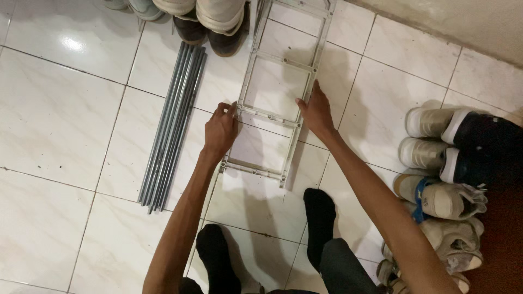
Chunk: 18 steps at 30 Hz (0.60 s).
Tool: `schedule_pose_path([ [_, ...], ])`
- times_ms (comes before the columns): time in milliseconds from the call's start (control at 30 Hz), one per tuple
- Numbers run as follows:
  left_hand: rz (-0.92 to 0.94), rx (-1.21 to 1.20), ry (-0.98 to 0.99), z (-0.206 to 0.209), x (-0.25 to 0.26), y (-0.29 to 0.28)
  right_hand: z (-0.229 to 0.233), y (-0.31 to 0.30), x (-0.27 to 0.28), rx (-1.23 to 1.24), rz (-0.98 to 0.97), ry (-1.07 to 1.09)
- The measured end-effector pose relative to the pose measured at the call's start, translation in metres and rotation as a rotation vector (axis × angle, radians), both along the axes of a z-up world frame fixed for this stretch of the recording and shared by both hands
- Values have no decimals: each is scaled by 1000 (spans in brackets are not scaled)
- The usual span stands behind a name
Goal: The person assembles a white plastic shoe rack by inserting metal rods into the frame. They also remove several pairs of shoes from an existing rack and place them on the floor, then reinsert the rods into the new rack.
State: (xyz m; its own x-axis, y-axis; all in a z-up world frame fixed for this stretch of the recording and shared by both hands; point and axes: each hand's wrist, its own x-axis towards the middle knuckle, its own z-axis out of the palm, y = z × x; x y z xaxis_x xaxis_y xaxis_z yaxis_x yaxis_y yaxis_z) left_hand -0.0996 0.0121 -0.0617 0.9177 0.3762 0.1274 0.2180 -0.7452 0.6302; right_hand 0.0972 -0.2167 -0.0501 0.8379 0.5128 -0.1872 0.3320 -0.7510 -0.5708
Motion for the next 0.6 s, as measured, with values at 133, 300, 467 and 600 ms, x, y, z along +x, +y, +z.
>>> schedule_pose_path([
  [133,46,-97,140,4,8,1,1,1,0,13,-47,123],
  [300,60,-89,179,6,21,0,17,7,-9,-8,35,50],
  [467,43,-134,73,2,23,-3,2,0,-9,-31,64,-1],
  [600,49,-164,124,-1,31,-13,-10,-20,-10,4,156,-145],
])
